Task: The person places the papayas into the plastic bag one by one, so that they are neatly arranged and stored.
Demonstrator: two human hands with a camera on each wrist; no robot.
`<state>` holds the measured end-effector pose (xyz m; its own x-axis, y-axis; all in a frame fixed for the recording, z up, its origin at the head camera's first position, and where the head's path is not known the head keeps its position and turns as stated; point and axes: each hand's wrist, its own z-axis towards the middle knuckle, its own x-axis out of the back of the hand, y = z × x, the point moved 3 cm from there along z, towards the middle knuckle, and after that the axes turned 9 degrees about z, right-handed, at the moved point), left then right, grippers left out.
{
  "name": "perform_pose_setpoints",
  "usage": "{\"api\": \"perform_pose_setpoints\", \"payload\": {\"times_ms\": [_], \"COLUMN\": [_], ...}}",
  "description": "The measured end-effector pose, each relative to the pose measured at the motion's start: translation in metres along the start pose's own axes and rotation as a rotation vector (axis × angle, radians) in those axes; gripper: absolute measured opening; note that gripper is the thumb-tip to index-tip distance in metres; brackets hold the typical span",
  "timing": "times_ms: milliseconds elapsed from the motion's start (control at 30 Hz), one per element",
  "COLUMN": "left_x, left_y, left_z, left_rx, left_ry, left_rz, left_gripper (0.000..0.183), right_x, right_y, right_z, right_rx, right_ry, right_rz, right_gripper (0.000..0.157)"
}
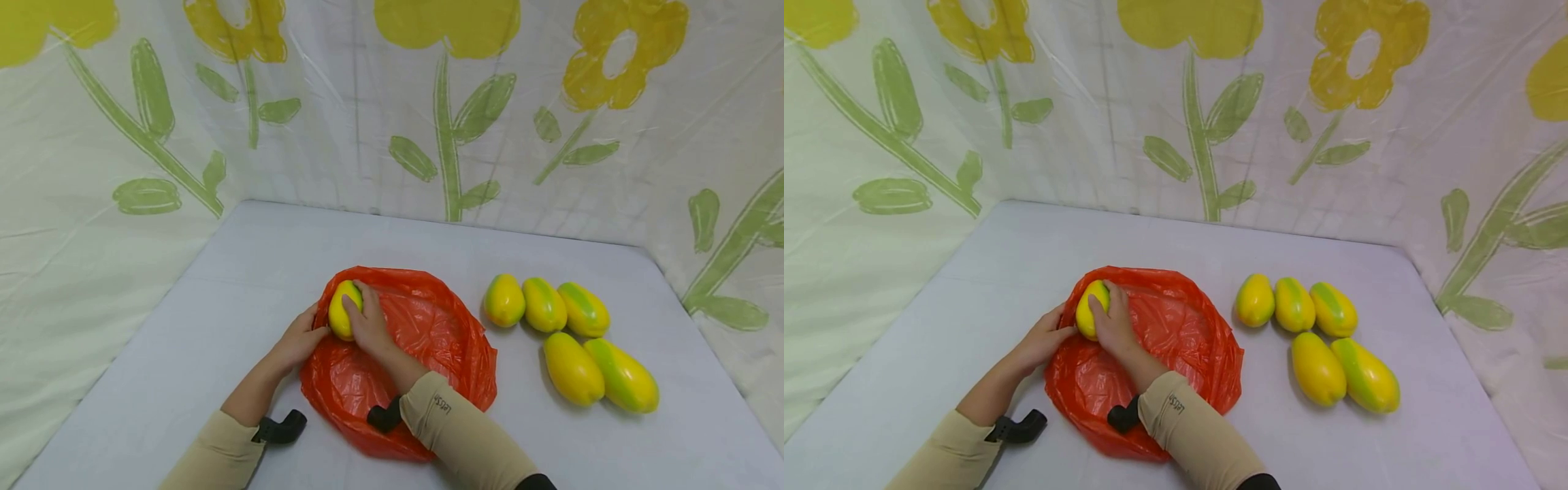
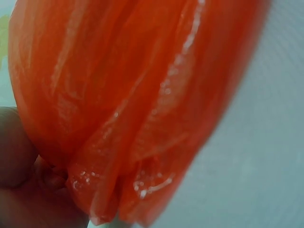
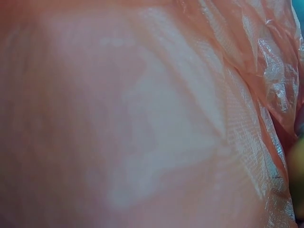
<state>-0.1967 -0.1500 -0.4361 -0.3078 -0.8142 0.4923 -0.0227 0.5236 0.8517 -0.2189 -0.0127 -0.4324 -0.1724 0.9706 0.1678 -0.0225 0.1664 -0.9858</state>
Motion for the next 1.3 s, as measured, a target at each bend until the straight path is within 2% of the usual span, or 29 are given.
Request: {"api": "perform_pose_setpoints", "payload": {"times_ms": [567,800,1000,1200,1300], "left_x": [0.001,0.001,0.001,0.001,0.001], "left_y": [0.002,0.0,0.0,-0.002,-0.001], "left_z": [-0.002,-0.001,-0.001,0.0,0.0], "left_rx": [-0.001,0.01,0.022,0.02,0.015], "left_ry": [-0.004,0.001,-0.001,-0.007,-0.001], "left_rz": [-0.007,0.008,0.008,-0.004,-0.004], "left_gripper": [0.062,0.062,0.062,0.061,0.061], "right_x": [0.001,0.006,0.019,0.037,0.05], "right_y": [-0.001,-0.003,-0.016,-0.032,-0.041], "right_z": [0.0,-0.002,-0.003,-0.004,-0.004], "right_rx": [-0.004,-0.029,-0.038,-0.085,-0.067], "right_ry": [-0.011,-0.005,0.018,0.025,0.034], "right_rz": [0.005,0.09,0.133,0.153,0.164], "right_gripper": [0.051,0.056,0.056,0.057,0.057]}}
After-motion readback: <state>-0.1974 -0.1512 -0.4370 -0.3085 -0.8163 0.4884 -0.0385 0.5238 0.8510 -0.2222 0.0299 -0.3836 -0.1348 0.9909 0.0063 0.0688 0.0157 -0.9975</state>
